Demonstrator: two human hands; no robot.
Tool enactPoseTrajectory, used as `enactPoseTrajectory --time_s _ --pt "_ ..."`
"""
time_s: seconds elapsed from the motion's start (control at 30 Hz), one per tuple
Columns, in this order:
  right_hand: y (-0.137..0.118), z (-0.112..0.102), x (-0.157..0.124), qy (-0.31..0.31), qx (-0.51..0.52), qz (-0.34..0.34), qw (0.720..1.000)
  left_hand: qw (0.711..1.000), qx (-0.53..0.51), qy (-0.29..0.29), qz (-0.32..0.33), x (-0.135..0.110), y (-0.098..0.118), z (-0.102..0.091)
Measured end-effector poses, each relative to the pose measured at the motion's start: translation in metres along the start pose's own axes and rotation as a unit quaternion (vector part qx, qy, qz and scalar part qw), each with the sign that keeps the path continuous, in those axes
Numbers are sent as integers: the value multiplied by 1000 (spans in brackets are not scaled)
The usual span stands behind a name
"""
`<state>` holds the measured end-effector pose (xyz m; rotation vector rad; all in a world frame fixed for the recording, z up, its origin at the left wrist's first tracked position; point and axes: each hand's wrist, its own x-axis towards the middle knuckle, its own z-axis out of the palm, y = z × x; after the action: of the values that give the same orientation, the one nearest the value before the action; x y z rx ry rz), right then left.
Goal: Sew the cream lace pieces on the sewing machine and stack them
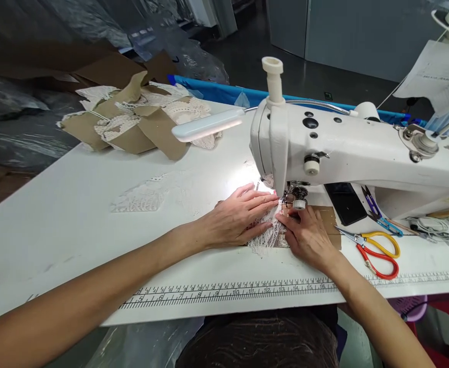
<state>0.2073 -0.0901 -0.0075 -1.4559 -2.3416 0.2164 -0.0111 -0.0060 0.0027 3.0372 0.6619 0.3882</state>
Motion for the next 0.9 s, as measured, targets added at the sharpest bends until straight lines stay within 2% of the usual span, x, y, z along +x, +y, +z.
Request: enactPoseTrajectory --time_s 0.37,0.9 --pt "-3 0 -1 -37 25 28 999 1000 -22 0 6 7 -3 -4" --pt "1 5 -3 -11 17 25 999 998 -52 -15 -11 4 -5 -4"
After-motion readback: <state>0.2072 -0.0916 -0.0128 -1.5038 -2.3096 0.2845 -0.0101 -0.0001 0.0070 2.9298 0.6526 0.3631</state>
